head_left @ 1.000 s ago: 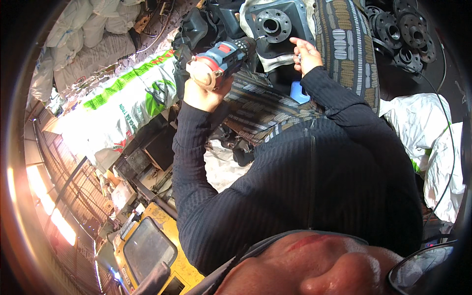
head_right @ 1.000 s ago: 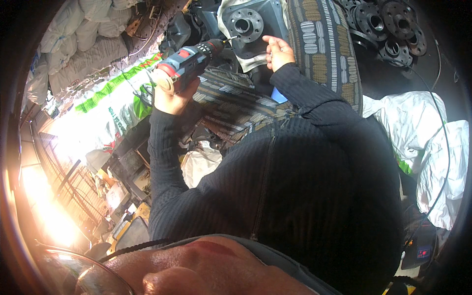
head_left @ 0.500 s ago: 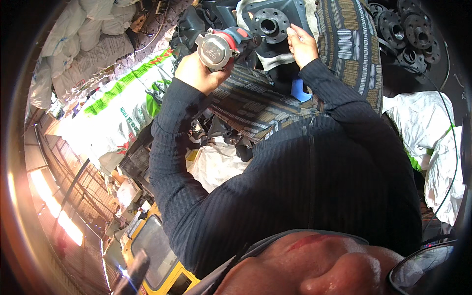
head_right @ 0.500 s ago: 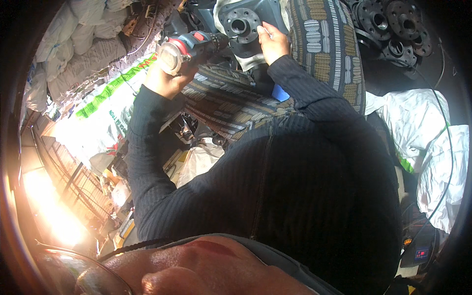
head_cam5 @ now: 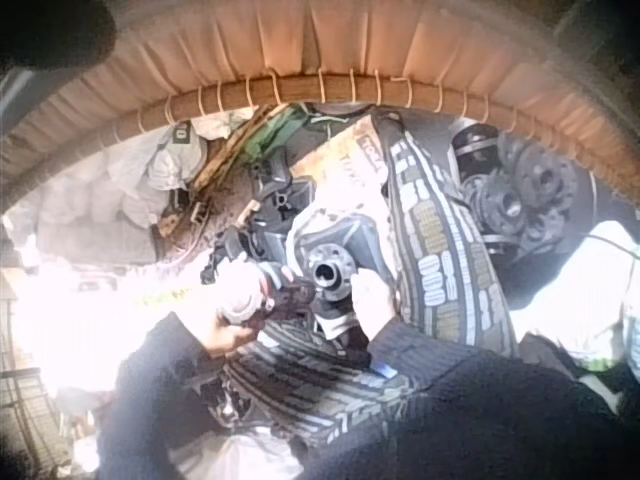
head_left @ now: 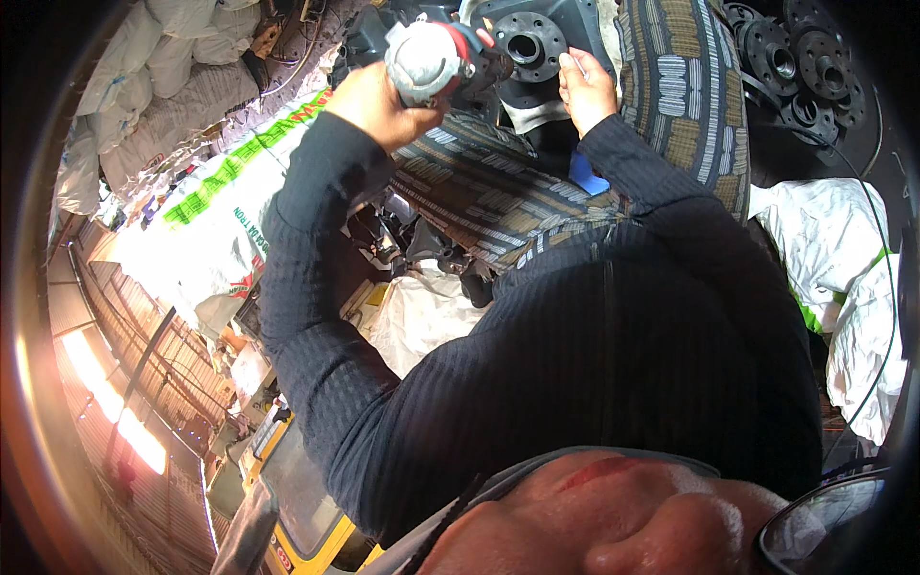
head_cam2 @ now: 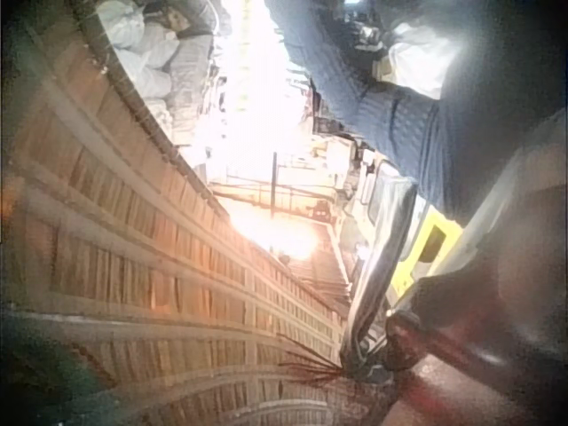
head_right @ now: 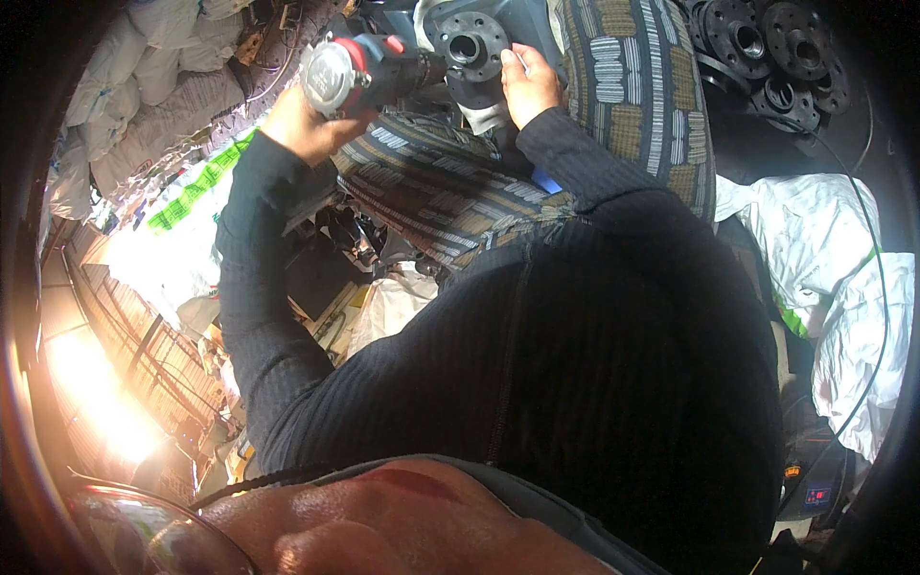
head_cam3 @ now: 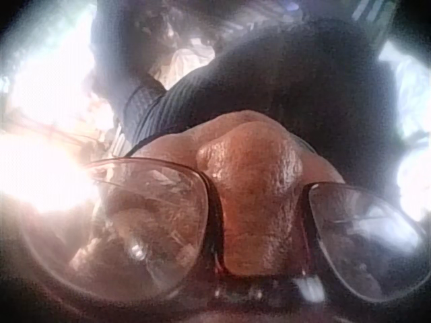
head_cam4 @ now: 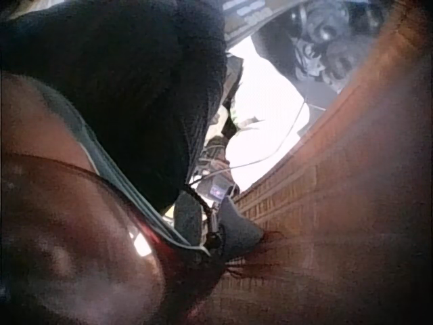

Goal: The person puts on glasses, then uses a cordless drill to fasten screws into a metal hub component placed on a cushioned surface. They repeatedly insert screws and tighten them with the drill, handling the hub and screws throughout.

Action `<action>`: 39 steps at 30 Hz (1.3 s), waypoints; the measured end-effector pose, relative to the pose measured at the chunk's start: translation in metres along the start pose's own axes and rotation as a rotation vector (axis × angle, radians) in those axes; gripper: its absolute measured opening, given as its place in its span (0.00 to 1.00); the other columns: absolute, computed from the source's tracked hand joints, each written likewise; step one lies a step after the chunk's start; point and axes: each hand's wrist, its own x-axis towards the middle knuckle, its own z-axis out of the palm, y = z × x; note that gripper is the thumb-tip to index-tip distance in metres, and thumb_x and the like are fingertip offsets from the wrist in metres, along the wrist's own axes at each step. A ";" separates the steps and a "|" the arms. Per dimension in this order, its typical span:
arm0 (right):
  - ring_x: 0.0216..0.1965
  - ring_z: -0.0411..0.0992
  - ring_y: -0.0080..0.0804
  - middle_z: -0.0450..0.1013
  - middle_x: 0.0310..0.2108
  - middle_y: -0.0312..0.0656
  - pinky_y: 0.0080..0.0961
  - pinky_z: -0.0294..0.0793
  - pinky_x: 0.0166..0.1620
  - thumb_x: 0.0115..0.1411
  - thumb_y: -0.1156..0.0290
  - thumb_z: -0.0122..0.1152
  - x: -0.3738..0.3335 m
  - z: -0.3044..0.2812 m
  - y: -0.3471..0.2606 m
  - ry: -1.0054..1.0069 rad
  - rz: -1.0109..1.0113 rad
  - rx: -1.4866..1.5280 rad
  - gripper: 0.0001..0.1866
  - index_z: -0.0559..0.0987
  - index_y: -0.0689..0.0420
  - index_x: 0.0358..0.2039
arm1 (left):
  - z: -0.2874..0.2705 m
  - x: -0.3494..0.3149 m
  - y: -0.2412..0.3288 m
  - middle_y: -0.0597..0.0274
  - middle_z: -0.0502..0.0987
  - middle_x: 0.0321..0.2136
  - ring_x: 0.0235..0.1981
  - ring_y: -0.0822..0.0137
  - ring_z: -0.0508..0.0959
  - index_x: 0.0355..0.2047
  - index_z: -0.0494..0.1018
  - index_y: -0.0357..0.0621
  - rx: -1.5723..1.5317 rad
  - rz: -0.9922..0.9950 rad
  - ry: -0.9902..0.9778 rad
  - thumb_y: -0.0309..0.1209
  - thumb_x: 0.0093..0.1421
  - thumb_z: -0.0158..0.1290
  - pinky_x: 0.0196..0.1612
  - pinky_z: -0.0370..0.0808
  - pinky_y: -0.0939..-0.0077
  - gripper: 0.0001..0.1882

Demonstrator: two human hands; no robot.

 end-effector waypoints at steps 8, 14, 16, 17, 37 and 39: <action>0.16 0.58 0.13 0.63 0.21 0.29 0.12 0.55 0.17 0.65 0.64 0.54 -0.006 0.005 0.003 -0.002 0.036 0.180 0.19 0.66 0.57 0.53 | -0.006 0.011 0.005 0.53 0.81 0.32 0.35 0.54 0.81 0.41 0.76 0.47 0.071 -0.028 -0.090 0.37 0.46 0.61 0.41 0.77 0.66 0.21; 0.17 0.58 0.13 0.63 0.21 0.29 0.12 0.55 0.17 0.65 0.65 0.53 -0.005 0.004 0.004 -0.024 0.029 0.150 0.17 0.67 0.57 0.52 | 0.014 -0.015 0.011 0.51 0.80 0.31 0.35 0.52 0.80 0.38 0.76 0.46 0.104 -0.067 -0.011 0.35 0.45 0.62 0.39 0.77 0.65 0.18; 0.17 0.58 0.13 0.63 0.21 0.28 0.12 0.55 0.17 0.65 0.65 0.53 -0.005 0.004 0.004 0.001 0.038 0.137 0.17 0.68 0.57 0.51 | 0.018 -0.019 0.008 0.52 0.80 0.31 0.34 0.52 0.81 0.38 0.76 0.46 0.084 -0.057 0.038 0.34 0.46 0.61 0.38 0.77 0.65 0.17; 0.17 0.57 0.13 0.62 0.21 0.28 0.12 0.55 0.17 0.65 0.65 0.53 -0.005 0.004 0.004 0.007 0.037 0.127 0.17 0.69 0.57 0.51 | 0.020 -0.020 0.006 0.52 0.80 0.30 0.33 0.52 0.81 0.37 0.76 0.46 0.102 -0.050 0.032 0.34 0.46 0.61 0.38 0.77 0.65 0.17; 0.17 0.58 0.13 0.64 0.20 0.27 0.12 0.57 0.18 0.63 0.66 0.58 -0.011 0.002 -0.008 0.021 0.082 0.113 0.19 0.72 0.58 0.52 | 0.058 -0.024 -0.026 0.53 0.80 0.27 0.30 0.52 0.81 0.36 0.76 0.45 0.131 -0.019 0.150 0.44 0.47 0.61 0.34 0.78 0.63 0.20; 0.18 0.59 0.13 0.65 0.22 0.28 0.12 0.58 0.18 0.64 0.64 0.55 -0.015 -0.003 -0.018 -0.014 0.119 0.158 0.18 0.72 0.58 0.52 | 0.059 -0.030 -0.017 0.57 0.79 0.32 0.34 0.63 0.79 0.41 0.75 0.42 -0.017 -0.050 0.186 0.27 0.48 0.61 0.39 0.75 0.72 0.17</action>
